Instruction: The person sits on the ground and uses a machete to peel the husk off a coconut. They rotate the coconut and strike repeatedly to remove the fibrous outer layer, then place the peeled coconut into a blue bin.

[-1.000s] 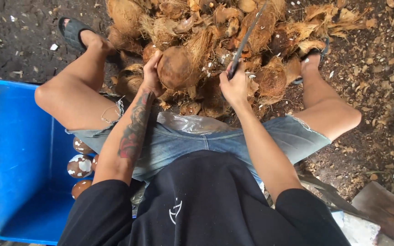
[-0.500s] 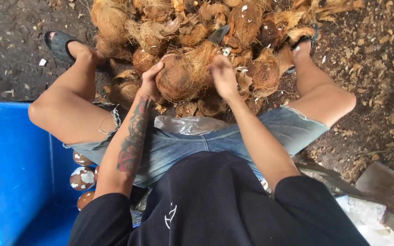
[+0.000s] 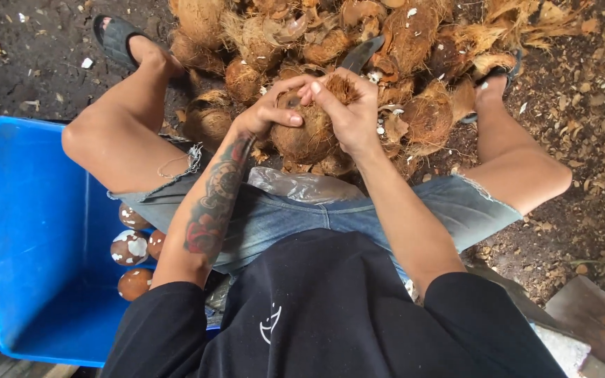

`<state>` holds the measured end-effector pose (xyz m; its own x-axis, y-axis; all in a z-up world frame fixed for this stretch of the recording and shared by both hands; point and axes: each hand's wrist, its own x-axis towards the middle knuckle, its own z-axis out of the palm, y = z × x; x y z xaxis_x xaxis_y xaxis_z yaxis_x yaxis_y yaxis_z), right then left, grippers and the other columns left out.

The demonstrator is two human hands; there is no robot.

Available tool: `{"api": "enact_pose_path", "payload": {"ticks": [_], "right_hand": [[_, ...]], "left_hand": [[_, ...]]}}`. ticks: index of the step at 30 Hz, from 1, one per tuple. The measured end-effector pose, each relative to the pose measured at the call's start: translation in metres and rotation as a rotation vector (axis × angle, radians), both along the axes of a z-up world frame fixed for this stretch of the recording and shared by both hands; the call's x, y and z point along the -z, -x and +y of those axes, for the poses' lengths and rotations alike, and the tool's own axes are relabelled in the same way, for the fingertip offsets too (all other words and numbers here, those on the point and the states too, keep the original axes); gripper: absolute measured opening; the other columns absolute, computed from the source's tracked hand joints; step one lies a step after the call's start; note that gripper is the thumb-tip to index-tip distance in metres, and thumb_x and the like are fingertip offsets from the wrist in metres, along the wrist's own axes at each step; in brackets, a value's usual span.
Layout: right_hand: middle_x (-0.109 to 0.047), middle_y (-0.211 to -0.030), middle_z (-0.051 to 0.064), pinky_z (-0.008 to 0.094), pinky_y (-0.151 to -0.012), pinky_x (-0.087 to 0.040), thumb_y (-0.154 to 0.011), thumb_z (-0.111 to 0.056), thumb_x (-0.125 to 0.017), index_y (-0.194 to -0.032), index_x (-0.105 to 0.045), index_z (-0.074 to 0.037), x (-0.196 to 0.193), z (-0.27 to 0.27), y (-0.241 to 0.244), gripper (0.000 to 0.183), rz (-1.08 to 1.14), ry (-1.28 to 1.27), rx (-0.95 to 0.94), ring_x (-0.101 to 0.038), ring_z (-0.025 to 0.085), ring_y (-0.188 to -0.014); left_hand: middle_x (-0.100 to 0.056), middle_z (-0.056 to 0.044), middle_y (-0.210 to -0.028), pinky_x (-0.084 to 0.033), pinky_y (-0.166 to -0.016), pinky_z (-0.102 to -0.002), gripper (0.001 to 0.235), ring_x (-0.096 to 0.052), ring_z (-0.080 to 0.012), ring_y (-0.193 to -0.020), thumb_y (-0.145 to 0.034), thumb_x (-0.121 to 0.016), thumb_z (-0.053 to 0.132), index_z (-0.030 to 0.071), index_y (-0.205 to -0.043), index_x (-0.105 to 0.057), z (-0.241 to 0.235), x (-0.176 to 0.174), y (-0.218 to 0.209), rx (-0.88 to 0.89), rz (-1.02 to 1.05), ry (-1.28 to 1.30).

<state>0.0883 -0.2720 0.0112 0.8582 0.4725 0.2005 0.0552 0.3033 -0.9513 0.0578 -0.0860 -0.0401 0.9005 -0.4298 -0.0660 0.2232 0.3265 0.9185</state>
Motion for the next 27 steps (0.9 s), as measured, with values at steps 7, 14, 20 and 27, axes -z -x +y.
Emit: {"api": "enact_pose_path", "payload": {"ticks": [7, 14, 20, 27], "right_hand": [[-0.074, -0.089, 0.013, 0.033, -0.064, -0.063, -0.105, -0.004, -0.071, -0.099, -0.072, -0.003, -0.019, 0.004, -0.005, 0.007, 0.027, -0.08, 0.011, -0.072, 0.022, -0.071], [-0.058, -0.054, 0.0, 0.053, -0.1, -0.061, -0.099, -0.03, -0.07, -0.066, -0.06, -0.017, -0.055, 0.009, -0.01, 0.037, 0.187, 0.032, 0.179, -0.06, 0.015, -0.051], [-0.048, -0.049, 0.0, 0.034, -0.056, -0.048, -0.096, -0.011, -0.058, -0.061, -0.059, -0.012, -0.061, 0.005, -0.043, 0.035, 0.296, -0.498, 0.084, -0.05, 0.017, -0.044], [-0.044, -0.045, -0.003, 0.03, -0.052, -0.048, -0.096, -0.015, -0.063, -0.056, -0.056, -0.015, -0.097, 0.0, -0.048, 0.041, 0.255, -0.606, -0.004, -0.05, 0.014, -0.042]], "left_hand": [[-0.06, 0.0, -0.099, -0.042, -0.097, -0.039, 0.069, -0.057, -0.0157, -0.1, -0.076, -0.078, 0.041, 0.012, -0.136, -0.059, 0.006, -0.01, -0.012, 0.026, -0.128, 0.102], [-0.063, -0.007, -0.139, -0.036, -0.118, -0.053, 0.073, -0.055, -0.0255, -0.133, -0.076, -0.075, 0.041, 0.016, -0.143, -0.059, 0.002, 0.001, -0.009, -0.065, -0.17, 0.141], [-0.064, -0.017, -0.138, -0.055, -0.107, -0.049, 0.08, -0.066, -0.0303, -0.123, -0.083, -0.079, 0.037, 0.006, -0.15, -0.048, -0.017, 0.01, -0.02, -0.016, -0.059, 0.639], [-0.058, -0.018, -0.148, -0.054, -0.115, -0.052, 0.087, -0.06, -0.0345, -0.132, -0.083, -0.08, 0.043, 0.009, -0.156, -0.046, -0.01, -0.023, -0.045, 0.171, -0.044, 0.735]]}}
